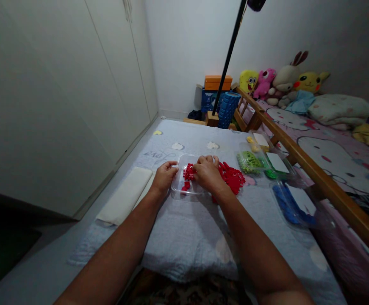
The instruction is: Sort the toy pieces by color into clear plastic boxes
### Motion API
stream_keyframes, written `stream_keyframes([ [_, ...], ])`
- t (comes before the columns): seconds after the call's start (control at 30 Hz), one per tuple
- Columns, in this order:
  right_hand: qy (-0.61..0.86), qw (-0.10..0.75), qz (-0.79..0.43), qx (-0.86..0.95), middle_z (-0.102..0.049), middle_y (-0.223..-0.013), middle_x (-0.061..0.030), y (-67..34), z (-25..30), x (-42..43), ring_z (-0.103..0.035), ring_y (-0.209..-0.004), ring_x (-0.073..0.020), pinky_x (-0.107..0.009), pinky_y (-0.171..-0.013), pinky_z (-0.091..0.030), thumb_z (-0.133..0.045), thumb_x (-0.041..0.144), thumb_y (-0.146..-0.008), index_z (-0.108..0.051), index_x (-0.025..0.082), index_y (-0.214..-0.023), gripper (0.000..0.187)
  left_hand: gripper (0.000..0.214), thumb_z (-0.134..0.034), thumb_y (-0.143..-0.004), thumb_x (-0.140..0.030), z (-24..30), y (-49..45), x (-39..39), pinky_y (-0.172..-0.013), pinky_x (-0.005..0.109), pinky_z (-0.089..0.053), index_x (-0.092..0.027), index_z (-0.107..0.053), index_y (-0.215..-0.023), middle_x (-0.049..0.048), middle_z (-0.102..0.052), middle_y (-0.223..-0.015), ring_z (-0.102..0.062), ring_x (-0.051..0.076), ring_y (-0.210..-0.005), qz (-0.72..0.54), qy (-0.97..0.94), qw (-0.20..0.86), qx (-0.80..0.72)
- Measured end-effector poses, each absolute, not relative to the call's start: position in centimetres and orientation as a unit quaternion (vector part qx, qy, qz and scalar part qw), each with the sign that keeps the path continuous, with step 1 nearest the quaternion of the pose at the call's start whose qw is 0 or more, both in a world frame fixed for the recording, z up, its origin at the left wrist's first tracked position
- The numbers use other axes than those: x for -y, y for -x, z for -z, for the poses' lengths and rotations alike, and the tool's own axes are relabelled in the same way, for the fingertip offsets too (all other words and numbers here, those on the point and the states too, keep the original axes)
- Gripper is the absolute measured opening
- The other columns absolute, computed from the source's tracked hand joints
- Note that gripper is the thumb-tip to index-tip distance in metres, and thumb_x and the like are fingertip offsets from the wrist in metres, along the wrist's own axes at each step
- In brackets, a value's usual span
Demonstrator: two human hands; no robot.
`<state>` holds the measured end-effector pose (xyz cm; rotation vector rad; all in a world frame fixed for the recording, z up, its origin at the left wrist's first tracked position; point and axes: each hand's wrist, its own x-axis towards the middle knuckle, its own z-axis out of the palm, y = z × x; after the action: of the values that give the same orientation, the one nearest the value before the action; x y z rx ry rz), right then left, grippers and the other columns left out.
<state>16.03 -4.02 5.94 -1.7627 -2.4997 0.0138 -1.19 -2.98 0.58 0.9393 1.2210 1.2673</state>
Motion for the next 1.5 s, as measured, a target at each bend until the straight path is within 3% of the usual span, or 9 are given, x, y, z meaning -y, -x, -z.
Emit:
stream_keyframes([
  [0.13,0.575,0.035,-0.012,0.817,-0.065,-0.123,-0.0146,-16.1,-6.0,3.7,-0.046,-0.122,-0.0344,-0.056,-0.113,-0.025,-0.059,0.026,-0.095,-0.081,0.023,-0.107,0.025,0.038,-0.070,-0.060,-0.031,-0.8,1.2,3.0,-0.047,0.022,-0.032,-0.015,-0.068,-0.095,-0.0069,-0.053,-0.055,-0.043,0.010,-0.047,-0.532,-0.398,0.540,-0.516],
  [0.37,0.660,0.115,-0.035,0.741,-0.067,-0.126,-0.0123,-19.4,-6.5,0.4,-0.053,-0.120,-0.0294,-0.041,-0.101,-0.040,-0.051,0.027,-0.101,-0.076,0.024,-0.119,0.031,0.040,-0.073,-0.059,-0.033,-0.5,1.2,2.9,-0.047,0.022,-0.034,-0.015,-0.067,-0.095,-0.0052,-0.058,-0.062,-0.045,0.010,-0.049,-0.534,-0.390,0.545,-0.516],
  [0.53,0.706,0.037,-0.057,0.705,-0.066,-0.137,-0.0107,-21.2,-4.7,-2.5,-0.055,-0.122,-0.0315,-0.041,-0.099,-0.044,-0.048,0.018,-0.098,-0.073,0.025,-0.126,0.039,0.041,-0.073,-0.058,-0.033,-0.4,1.1,2.9,-0.047,0.022,-0.033,-0.015,-0.068,-0.094,-0.0054,-0.057,-0.061,-0.044,0.009,-0.048,-0.537,-0.387,0.541,-0.519],
  [0.7,0.663,-0.020,-0.072,0.745,-0.061,-0.144,-0.0100,-20.5,-3.1,-3.7,-0.055,-0.126,-0.0334,-0.045,-0.099,-0.045,-0.043,0.017,-0.098,-0.065,0.032,-0.138,0.048,0.042,-0.073,-0.058,-0.033,-0.5,1.1,3.0,-0.047,0.022,-0.033,-0.015,-0.068,-0.095,-0.0055,-0.056,-0.060,-0.045,0.010,-0.048,-0.534,-0.384,0.545,-0.520],
  [0.97,0.666,-0.018,-0.059,0.744,-0.072,-0.124,-0.0142,-20.6,-3.2,-3.1,-0.064,-0.115,-0.0270,-0.034,-0.093,-0.046,-0.050,0.014,-0.095,-0.072,0.022,-0.124,0.037,0.039,-0.072,-0.059,-0.032,-0.4,1.2,2.9,-0.047,0.022,-0.033,-0.015,-0.068,-0.094,-0.0046,-0.057,-0.061,-0.046,0.010,-0.049,-0.538,-0.390,0.541,-0.516],
  [1.17,0.646,0.141,-0.091,0.744,-0.071,-0.120,-0.0129,-22.1,-5.7,-0.4,-0.064,-0.111,-0.0206,-0.028,-0.097,-0.044,-0.057,0.015,-0.091,-0.072,0.014,-0.119,0.031,0.042,-0.073,-0.060,-0.032,-0.2,1.2,2.9,-0.046,0.022,-0.033,-0.015,-0.068,-0.098,-0.0050,-0.057,-0.060,-0.045,0.010,-0.048,-0.535,-0.390,0.547,-0.512],
  [1.3,0.584,0.209,-0.149,0.770,-0.071,-0.117,-0.0090,-20.7,-6.9,3.1,-0.064,-0.104,-0.0189,-0.029,-0.094,-0.045,-0.057,0.012,-0.088,-0.065,0.018,-0.126,0.039,0.043,-0.074,-0.059,-0.033,0.0,1.1,2.8,-0.047,0.022,-0.035,-0.015,-0.068,-0.098,-0.0030,-0.061,-0.063,-0.050,0.012,-0.050,-0.530,-0.386,0.556,-0.511],
  [1.37,0.567,0.190,-0.159,0.785,-0.071,-0.117,-0.0077,-19.3,-7.0,4.8,-0.063,-0.104,-0.0195,-0.031,-0.093,-0.044,-0.058,0.010,-0.086,-0.062,0.019,-0.128,0.043,0.043,-0.075,-0.059,-0.033,0.0,1.1,2.8,-0.047,0.022,-0.035,-0.015,-0.068,-0.098,-0.0034,-0.060,-0.062,-0.049,0.011,-0.049,-0.531,-0.387,0.556,-0.509],
  [1.5,0.582,0.106,-0.094,0.801,-0.071,-0.116,-0.0104,-17.0,-6.4,6.5,-0.059,-0.108,-0.0272,-0.040,-0.095,-0.039,-0.058,0.023,-0.093,-0.067,0.020,-0.117,0.025,0.042,-0.074,-0.059,-0.033,-0.1,1.1,2.9,-0.047,0.022,-0.035,-0.015,-0.067,-0.096,-0.0043,-0.059,-0.061,-0.048,0.011,-0.048,-0.533,-0.393,0.551,-0.508],
])
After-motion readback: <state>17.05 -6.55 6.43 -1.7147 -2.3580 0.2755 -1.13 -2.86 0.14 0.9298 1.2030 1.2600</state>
